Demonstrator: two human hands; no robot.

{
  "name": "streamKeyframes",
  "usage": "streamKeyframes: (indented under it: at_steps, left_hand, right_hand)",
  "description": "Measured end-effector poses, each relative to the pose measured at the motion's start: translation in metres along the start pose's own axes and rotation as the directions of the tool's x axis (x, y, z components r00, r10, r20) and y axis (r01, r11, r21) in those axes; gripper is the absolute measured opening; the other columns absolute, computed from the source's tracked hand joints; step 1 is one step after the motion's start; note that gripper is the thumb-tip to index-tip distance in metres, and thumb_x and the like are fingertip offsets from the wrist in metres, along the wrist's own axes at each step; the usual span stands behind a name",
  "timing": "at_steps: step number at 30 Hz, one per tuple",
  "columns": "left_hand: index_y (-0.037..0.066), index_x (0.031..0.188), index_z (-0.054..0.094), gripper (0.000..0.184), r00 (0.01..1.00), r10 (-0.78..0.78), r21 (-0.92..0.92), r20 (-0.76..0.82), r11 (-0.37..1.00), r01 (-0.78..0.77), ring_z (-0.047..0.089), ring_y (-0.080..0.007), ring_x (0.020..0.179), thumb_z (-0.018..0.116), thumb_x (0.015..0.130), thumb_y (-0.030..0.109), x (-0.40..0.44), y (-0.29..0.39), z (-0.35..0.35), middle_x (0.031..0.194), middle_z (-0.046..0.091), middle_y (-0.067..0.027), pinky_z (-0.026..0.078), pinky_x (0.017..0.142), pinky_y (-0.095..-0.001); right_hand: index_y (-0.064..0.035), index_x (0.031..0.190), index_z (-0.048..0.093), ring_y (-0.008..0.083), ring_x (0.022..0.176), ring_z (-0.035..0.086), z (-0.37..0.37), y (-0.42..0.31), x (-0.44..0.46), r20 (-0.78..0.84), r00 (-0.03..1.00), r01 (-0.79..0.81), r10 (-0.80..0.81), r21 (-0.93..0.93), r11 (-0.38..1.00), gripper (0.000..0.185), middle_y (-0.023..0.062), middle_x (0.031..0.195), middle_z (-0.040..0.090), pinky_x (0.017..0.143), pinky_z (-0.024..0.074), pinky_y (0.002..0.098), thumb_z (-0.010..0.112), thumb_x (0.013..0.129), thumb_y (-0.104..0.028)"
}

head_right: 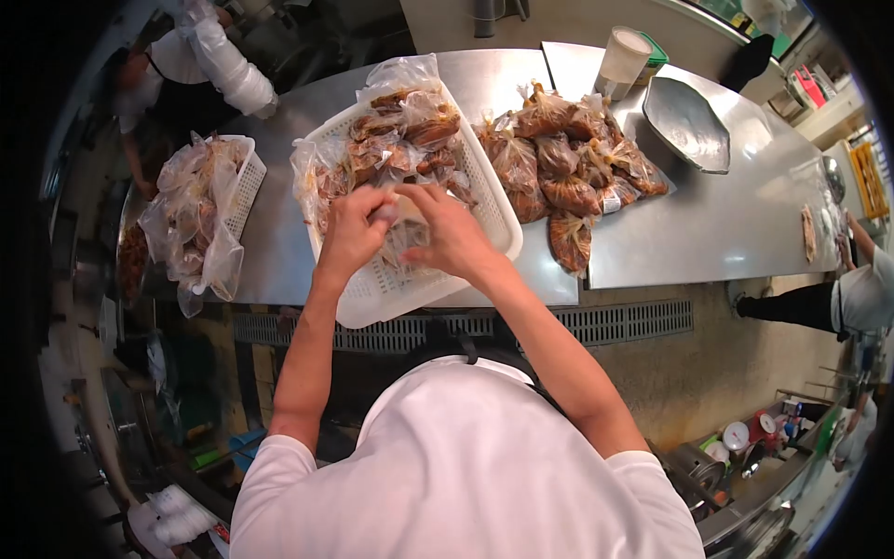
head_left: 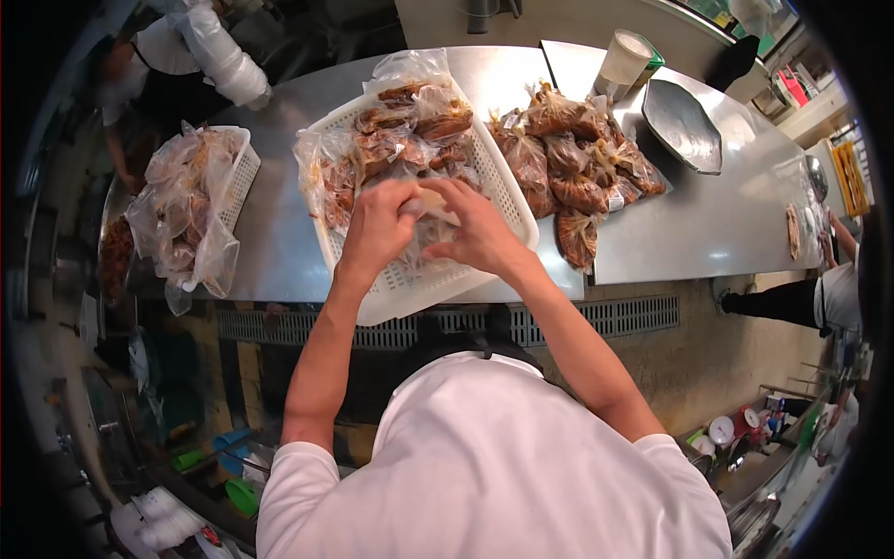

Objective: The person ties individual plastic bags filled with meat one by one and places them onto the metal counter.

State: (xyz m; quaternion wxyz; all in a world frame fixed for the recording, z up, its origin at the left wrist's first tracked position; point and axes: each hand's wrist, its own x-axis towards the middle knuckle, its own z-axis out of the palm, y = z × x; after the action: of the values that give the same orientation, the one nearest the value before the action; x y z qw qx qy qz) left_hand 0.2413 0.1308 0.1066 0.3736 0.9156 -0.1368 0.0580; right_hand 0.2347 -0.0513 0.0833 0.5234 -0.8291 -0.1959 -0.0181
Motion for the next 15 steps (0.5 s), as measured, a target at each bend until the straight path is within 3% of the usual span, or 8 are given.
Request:
streamKeyframes:
  at_steps: [2,3,6,7,9,10,12,15]
  left_hand:
    - [-0.001,0.096,0.068,0.016,0.992,0.107,-0.088,-0.071,0.99,-0.113,0.066,-0.0365,0.083,0.071,0.08,0.001,0.01,0.035,-0.018,0.09,0.066,-0.0166,0.053,0.073,-0.0396]
    - [-0.001,0.096,0.068,0.016,0.992,0.105,-0.079,-0.076,0.991,-0.111,0.066,-0.0365,0.083,0.071,0.08,0.001,0.01,0.044,-0.022,0.09,0.066,-0.0166,0.053,0.073,-0.0396]
    - [0.0,0.1,0.069,0.024,0.957,0.132,-0.271,-0.257,0.941,-0.203,0.064,-0.0321,0.083,0.076,0.078,0.006,0.005,0.05,-0.021,0.097,0.064,-0.0127,0.053,0.072,-0.0392]
    - [0.001,0.1,0.069,0.025,0.917,0.248,-0.043,-0.312,0.96,-0.275,0.063,-0.0296,0.083,0.079,0.078,0.007,0.004,0.038,-0.011,0.101,0.063,-0.0112,0.053,0.07,-0.0382]
    - [0.003,0.093,0.07,0.02,0.932,0.294,0.012,-0.211,0.954,-0.298,0.06,-0.0197,0.076,0.082,0.079,0.008,-0.003,0.0,0.003,0.094,0.063,-0.0073,0.05,0.063,-0.0316]
    - [0.003,0.093,0.07,0.02,0.93,0.298,0.009,-0.213,0.953,-0.303,0.06,-0.0197,0.076,0.082,0.079,0.008,-0.004,-0.005,-0.004,0.094,0.063,-0.0073,0.05,0.063,-0.0316]
    - [0.002,0.086,0.069,0.013,0.976,0.019,-0.263,-0.217,0.962,-0.078,0.057,-0.0133,0.07,0.081,0.081,0.005,-0.011,-0.012,-0.017,0.083,0.062,-0.0049,0.046,0.06,-0.0272]
    - [0.0,0.081,0.065,0.012,0.963,0.078,-0.183,-0.258,0.975,-0.128,0.054,-0.0115,0.067,0.078,0.083,0.0,-0.007,0.002,-0.043,0.078,0.06,-0.0036,0.044,0.059,-0.0278]
  right_hand:
    - [-0.0045,0.119,0.066,0.0177,0.094,0.069,0.017,0.006,0.02,-0.206,0.946,0.253,-0.249,-0.005,0.967,0.037,0.0095,0.102,0.073,0.076,0.0563,0.0318,0.074,0.082,0.001]
    - [-0.0014,0.106,0.069,0.0328,0.087,0.069,0.018,0.013,0.025,-0.23,0.967,0.137,-0.107,0.119,0.983,0.031,0.0164,0.087,0.068,0.073,0.0536,0.0392,0.073,0.076,0.004]
    - [0.0014,0.097,0.071,0.0308,0.078,0.069,-0.015,-0.019,0.03,-0.261,0.964,0.118,-0.043,0.28,0.953,0.021,0.0154,0.083,0.067,0.069,0.0534,0.0361,0.07,0.076,0.006]
    - [0.0014,0.097,0.072,0.026,0.074,0.068,-0.024,-0.028,0.027,-0.234,0.972,0.067,0.009,0.311,0.948,0.021,0.0146,0.083,0.068,0.066,0.0524,0.0341,0.07,0.077,0.007]
    - [0.0009,0.099,0.072,0.0186,0.072,0.064,-0.035,-0.026,0.023,-0.244,0.967,0.123,-0.075,0.189,0.974,0.021,0.0102,0.083,0.068,0.064,0.0501,0.0307,0.071,0.079,0.005]
    - [0.0003,0.102,0.073,0.0112,0.071,0.061,-0.04,-0.025,0.022,-0.238,0.957,0.186,-0.165,0.071,0.98,0.02,0.0058,0.083,0.068,0.062,0.0479,0.0273,0.072,0.082,0.004]
    - [0.0004,0.095,0.073,0.0205,0.07,0.065,-0.048,-0.019,0.016,-0.269,0.951,0.185,-0.152,0.103,0.977,0.018,0.01,0.08,0.068,0.065,0.0511,0.0326,0.074,0.077,0.002]
    - [0.0008,0.087,0.073,0.0203,0.068,0.064,-0.048,-0.023,0.009,-0.271,0.961,0.082,-0.046,0.123,0.989,0.012,0.0102,0.078,0.067,0.062,0.049,0.0318,0.079,0.077,-0.003]
